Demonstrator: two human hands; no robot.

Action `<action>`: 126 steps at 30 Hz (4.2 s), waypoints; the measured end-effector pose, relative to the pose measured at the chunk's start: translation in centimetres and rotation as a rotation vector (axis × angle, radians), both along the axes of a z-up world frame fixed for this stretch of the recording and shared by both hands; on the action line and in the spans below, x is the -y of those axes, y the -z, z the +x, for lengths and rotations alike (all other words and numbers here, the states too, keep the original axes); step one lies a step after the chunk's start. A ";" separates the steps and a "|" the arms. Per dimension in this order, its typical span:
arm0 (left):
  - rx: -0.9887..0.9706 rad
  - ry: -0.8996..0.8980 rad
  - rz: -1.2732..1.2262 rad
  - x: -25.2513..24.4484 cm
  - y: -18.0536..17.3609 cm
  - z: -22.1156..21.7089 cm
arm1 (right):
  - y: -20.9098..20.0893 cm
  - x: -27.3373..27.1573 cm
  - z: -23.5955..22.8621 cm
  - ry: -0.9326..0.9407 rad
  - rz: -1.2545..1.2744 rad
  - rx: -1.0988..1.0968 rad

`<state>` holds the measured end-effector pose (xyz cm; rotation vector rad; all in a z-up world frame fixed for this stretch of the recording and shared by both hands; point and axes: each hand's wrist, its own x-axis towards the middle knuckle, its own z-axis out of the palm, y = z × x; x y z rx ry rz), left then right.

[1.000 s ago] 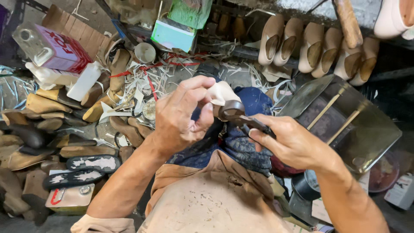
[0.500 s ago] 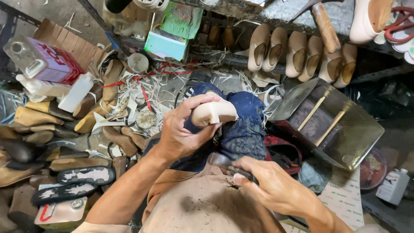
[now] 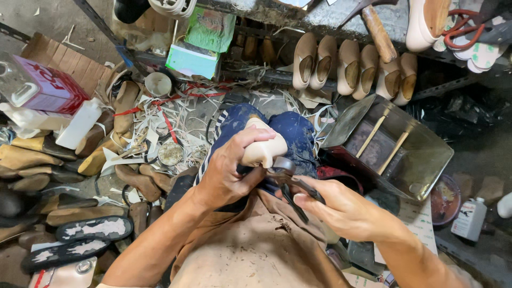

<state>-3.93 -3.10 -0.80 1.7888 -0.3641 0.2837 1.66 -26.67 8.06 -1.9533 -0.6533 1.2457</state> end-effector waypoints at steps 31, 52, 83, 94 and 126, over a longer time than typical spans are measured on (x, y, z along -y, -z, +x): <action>0.023 0.089 -0.012 1.5 -3.0 1.4 | -4.1 2.3 0.8 -0.445 -0.632 0.955; -0.144 0.032 0.033 1.2 -4.1 1.4 | 0.9 1.5 -2.2 -0.249 -0.436 1.101; -0.116 0.100 0.073 0.7 -3.2 1.0 | -0.8 3.3 1.2 -0.415 -0.312 1.084; -0.087 0.098 0.145 1.4 -3.3 0.7 | -4.9 2.5 1.5 -0.624 -0.771 0.879; -0.185 0.080 0.077 0.9 -3.7 0.5 | -2.3 2.3 1.4 -0.460 -0.349 1.065</action>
